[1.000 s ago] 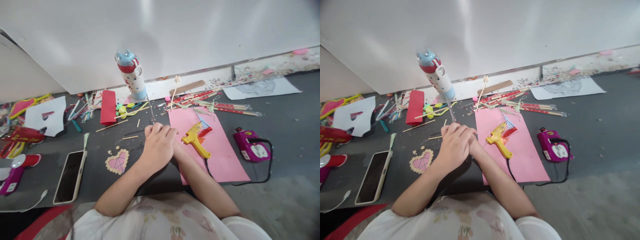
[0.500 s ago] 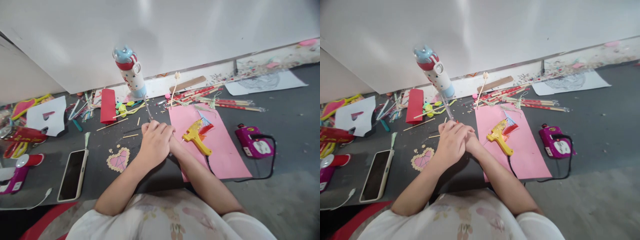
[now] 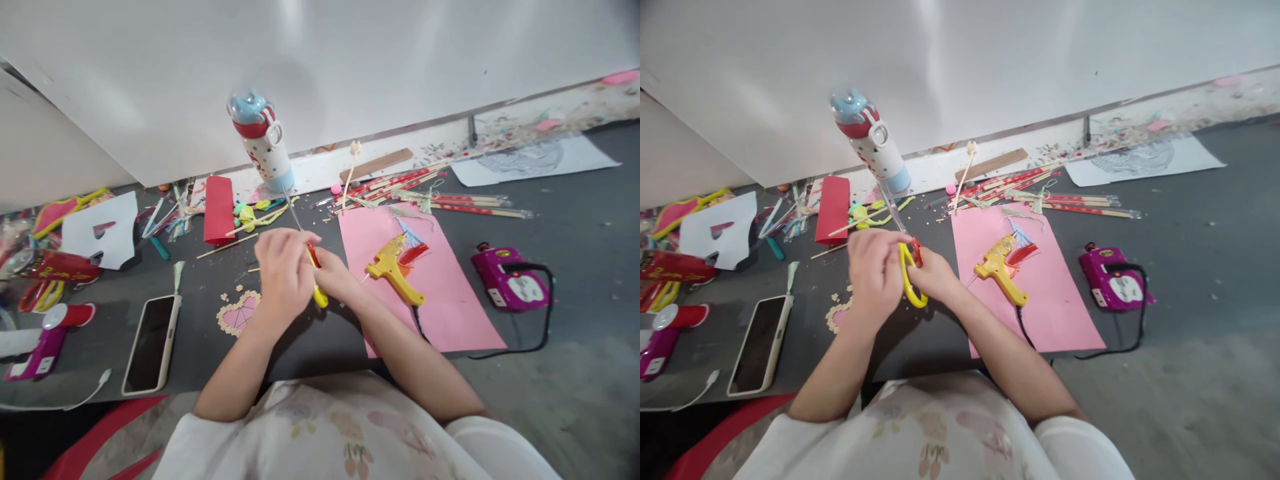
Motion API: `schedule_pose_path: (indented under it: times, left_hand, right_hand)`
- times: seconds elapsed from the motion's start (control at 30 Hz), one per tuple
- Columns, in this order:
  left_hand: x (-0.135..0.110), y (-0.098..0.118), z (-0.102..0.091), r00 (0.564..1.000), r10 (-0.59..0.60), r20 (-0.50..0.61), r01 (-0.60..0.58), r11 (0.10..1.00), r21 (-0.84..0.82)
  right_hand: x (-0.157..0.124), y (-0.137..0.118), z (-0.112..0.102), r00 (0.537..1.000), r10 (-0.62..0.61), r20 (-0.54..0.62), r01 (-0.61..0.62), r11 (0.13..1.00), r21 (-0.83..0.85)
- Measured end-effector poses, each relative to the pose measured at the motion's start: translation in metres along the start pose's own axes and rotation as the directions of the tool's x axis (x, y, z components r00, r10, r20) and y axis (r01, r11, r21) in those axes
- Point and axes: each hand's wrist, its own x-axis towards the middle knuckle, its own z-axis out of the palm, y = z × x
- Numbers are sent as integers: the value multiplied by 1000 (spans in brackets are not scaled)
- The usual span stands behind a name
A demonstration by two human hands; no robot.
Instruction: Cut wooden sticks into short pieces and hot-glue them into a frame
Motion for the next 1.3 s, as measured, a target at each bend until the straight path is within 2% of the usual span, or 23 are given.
schedule_pose_path:
  times: [0.1, 0.17, 0.3, 0.4, 0.53, 0.73, 1.03, 1.3]
  left_hand:
    - [-2, -26, -5, 974, -81, -213, 118, 979, 167]
    - [-3, -41, -6, 959, -79, -272, 148, 958, 246]
    - [-8, -58, -1, 971, -31, -236, 95, 960, 264]
    - [-13, -62, 1, 968, -61, -245, 115, 970, 213]
    - [-18, -65, 2, 953, -110, -283, 155, 977, 143]
    - [-17, -63, 3, 953, -146, -266, 170, 983, 67]
    - [-16, -56, -1, 958, -192, -215, 216, 971, 97]
    - [-18, -57, -3, 973, -149, -178, 168, 981, 95]
  right_hand:
    - [-1, -3, -1, 993, 56, 108, -61, 997, 40]
    - [-2, -3, -1, 994, 35, 101, -38, 999, 31]
    - [-4, -1, -1, 996, -68, 65, 67, 998, 14]
    - [-6, -1, -3, 992, -106, 62, 106, 994, -1]
    - [-9, -6, -8, 993, -101, 65, 105, 993, -49]
    - [-11, -8, -11, 996, -71, 44, 77, 988, -134]
    - [-13, -8, -11, 996, -83, 32, 87, 977, -192]
    - [-13, -6, -10, 994, -105, 36, 110, 976, -188]
